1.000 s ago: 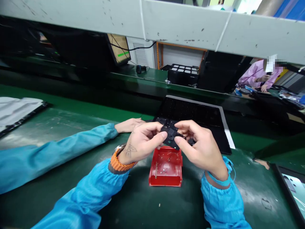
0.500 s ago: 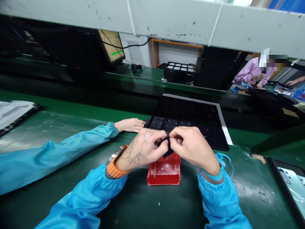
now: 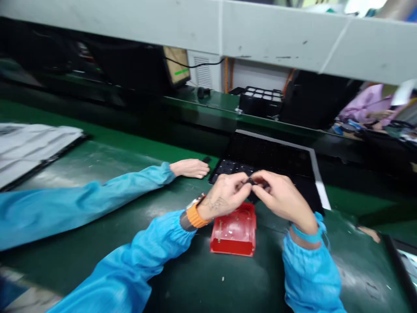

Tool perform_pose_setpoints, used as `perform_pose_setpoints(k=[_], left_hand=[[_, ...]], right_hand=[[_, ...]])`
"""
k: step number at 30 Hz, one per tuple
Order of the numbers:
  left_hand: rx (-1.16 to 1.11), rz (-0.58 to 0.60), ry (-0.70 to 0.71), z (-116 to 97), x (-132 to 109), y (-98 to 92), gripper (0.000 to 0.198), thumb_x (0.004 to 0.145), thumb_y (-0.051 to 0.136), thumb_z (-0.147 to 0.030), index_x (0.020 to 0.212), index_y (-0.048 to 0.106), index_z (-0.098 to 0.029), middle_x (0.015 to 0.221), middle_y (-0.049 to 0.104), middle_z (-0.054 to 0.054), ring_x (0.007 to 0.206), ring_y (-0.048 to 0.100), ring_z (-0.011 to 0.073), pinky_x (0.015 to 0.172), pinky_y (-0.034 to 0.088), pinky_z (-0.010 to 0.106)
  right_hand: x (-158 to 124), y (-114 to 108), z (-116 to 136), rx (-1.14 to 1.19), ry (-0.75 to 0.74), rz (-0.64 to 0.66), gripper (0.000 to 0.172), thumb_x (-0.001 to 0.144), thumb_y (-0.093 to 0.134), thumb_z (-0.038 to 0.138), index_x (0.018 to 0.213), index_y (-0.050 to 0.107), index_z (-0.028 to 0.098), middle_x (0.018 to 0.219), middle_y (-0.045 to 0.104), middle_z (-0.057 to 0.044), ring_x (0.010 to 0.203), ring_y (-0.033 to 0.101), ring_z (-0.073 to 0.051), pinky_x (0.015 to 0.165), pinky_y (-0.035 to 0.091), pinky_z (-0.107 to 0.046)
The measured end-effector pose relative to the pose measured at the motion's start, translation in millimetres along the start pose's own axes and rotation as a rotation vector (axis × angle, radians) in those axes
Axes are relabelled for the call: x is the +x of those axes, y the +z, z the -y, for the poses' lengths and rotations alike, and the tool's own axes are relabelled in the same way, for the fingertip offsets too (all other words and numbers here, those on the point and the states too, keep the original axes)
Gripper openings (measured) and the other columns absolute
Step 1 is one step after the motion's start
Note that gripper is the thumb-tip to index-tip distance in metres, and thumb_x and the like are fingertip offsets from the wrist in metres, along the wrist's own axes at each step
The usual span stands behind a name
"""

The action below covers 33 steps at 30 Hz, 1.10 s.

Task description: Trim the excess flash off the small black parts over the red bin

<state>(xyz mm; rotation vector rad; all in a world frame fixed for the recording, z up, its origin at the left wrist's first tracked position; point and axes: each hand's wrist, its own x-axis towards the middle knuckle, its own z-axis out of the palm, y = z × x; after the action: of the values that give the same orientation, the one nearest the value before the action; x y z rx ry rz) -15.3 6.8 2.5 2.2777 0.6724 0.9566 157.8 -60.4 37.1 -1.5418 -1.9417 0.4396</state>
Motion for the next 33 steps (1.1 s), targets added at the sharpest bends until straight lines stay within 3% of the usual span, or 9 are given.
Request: perform_pose_setpoints(k=[5, 8, 11, 14, 18, 24, 27, 29, 33], left_hand=[[-0.253, 0.115, -0.152, 21.0, 5.7, 8.7, 0.023, 0.097, 0.051, -0.037, 0.095, 0.061, -0.017, 0.065, 0.064, -0.002, 0.055, 0.06, 0.0121, 0.058, 0.043, 0.024], [-0.287, 0.155, -0.229, 48.2, -9.1, 2.4, 0.037, 0.095, 0.052, -0.042, 0.12, 0.057, -0.015, 0.074, 0.069, 0.0, 0.058, 0.065, 0.0139, 0.06, 0.051, 0.025], [-0.118, 0.059, -0.341, 83.2, -46.0, -18.4, 0.035, 0.093, 0.05, -0.046, 0.106, 0.064, -0.017, 0.067, 0.068, 0.001, 0.053, 0.062, 0.0136, 0.055, 0.05, 0.024], [0.042, -0.059, -0.46, 111.7, -90.9, -37.2, 0.038, 0.09, 0.049, -0.051, 0.095, 0.066, -0.017, 0.06, 0.067, 0.001, 0.05, 0.062, 0.0153, 0.05, 0.048, 0.024], [0.108, -0.029, -0.478, 121.6, -125.8, -40.8, 0.038, 0.09, 0.049, -0.051, 0.089, 0.068, -0.019, 0.057, 0.066, -0.001, 0.051, 0.064, 0.0162, 0.052, 0.048, 0.025], [0.243, 0.015, -0.42, 114.8, -123.5, -31.3, 0.034, 0.093, 0.046, -0.043, 0.091, 0.069, -0.019, 0.067, 0.068, 0.002, 0.057, 0.062, 0.016, 0.061, 0.05, 0.027], [0.414, -0.122, -0.416, 128.0, -115.0, -38.7, 0.036, 0.091, 0.046, -0.042, 0.106, 0.067, -0.016, 0.094, 0.071, 0.011, 0.089, 0.066, 0.0247, 0.086, 0.052, 0.037], [0.577, -0.19, -0.462, 142.0, -109.1, -47.4, 0.051, 0.088, 0.051, -0.046, 0.124, 0.061, -0.011, 0.121, 0.063, 0.02, 0.115, 0.056, 0.0347, 0.1, 0.045, 0.048], [0.752, -0.097, -0.592, 166.4, -100.7, -59.1, 0.061, 0.086, 0.055, -0.053, 0.129, 0.06, -0.01, 0.13, 0.053, 0.024, 0.121, 0.047, 0.0422, 0.098, 0.042, 0.055]], right_hand=[[6.1, -4.4, -35.9, 0.229, 0.194, 0.093, 0.012, 0.092, 0.056, 0.028, 0.096, 0.062, 0.019, 0.08, 0.069, 0.0, 0.063, 0.067, -0.015, 0.058, 0.049, -0.023], [-0.2, -24.2, -86.8, 0.151, 0.462, -0.198, 0.027, 0.089, 0.054, 0.033, 0.107, 0.065, 0.017, 0.074, 0.067, 0.0, 0.053, 0.062, -0.014, 0.052, 0.047, -0.022], [-9.9, -44.0, -144.3, 0.029, 0.627, -0.425, 0.043, 0.089, 0.045, 0.029, 0.123, 0.062, 0.008, 0.067, 0.063, -0.003, 0.052, 0.059, -0.016, 0.053, 0.044, -0.025], [-12.2, -49.8, -188.4, -0.024, 0.729, -0.451, 0.049, 0.082, 0.048, 0.022, 0.125, 0.062, 0.003, 0.062, 0.061, -0.003, 0.053, 0.057, -0.018, 0.056, 0.044, -0.028], [-1.8, -38.3, -212.5, -0.045, 0.762, -0.323, 0.045, 0.076, 0.054, 0.016, 0.119, 0.065, 0.006, 0.066, 0.062, -0.002, 0.056, 0.055, -0.016, 0.061, 0.043, -0.027], [-6.2, -26.7, -205.4, 0.025, 0.691, 0.013, 0.023, 0.079, 0.057, 0.017, 0.099, 0.068, 0.016, 0.061, 0.056, 0.003, 0.052, 0.047, -0.012, 0.053, 0.036, -0.024], [-25.5, -25.0, -200.4, 0.034, 0.653, 0.166, 0.018, 0.08, 0.057, 0.019, 0.096, 0.067, 0.017, 0.059, 0.055, 0.004, 0.05, 0.045, -0.013, 0.05, 0.035, -0.025], [-36.7, -23.0, -198.6, 0.011, 0.619, 0.24, 0.017, 0.08, 0.057, 0.018, 0.094, 0.068, 0.018, 0.064, 0.06, 0.002, 0.055, 0.05, -0.014, 0.054, 0.039, -0.025], [-45.4, -18.1, -195.3, -0.088, 0.555, 0.282, 0.022, 0.081, 0.062, 0.015, 0.1, 0.071, 0.02, 0.089, 0.069, -0.002, 0.081, 0.061, -0.018, 0.077, 0.046, -0.028]])
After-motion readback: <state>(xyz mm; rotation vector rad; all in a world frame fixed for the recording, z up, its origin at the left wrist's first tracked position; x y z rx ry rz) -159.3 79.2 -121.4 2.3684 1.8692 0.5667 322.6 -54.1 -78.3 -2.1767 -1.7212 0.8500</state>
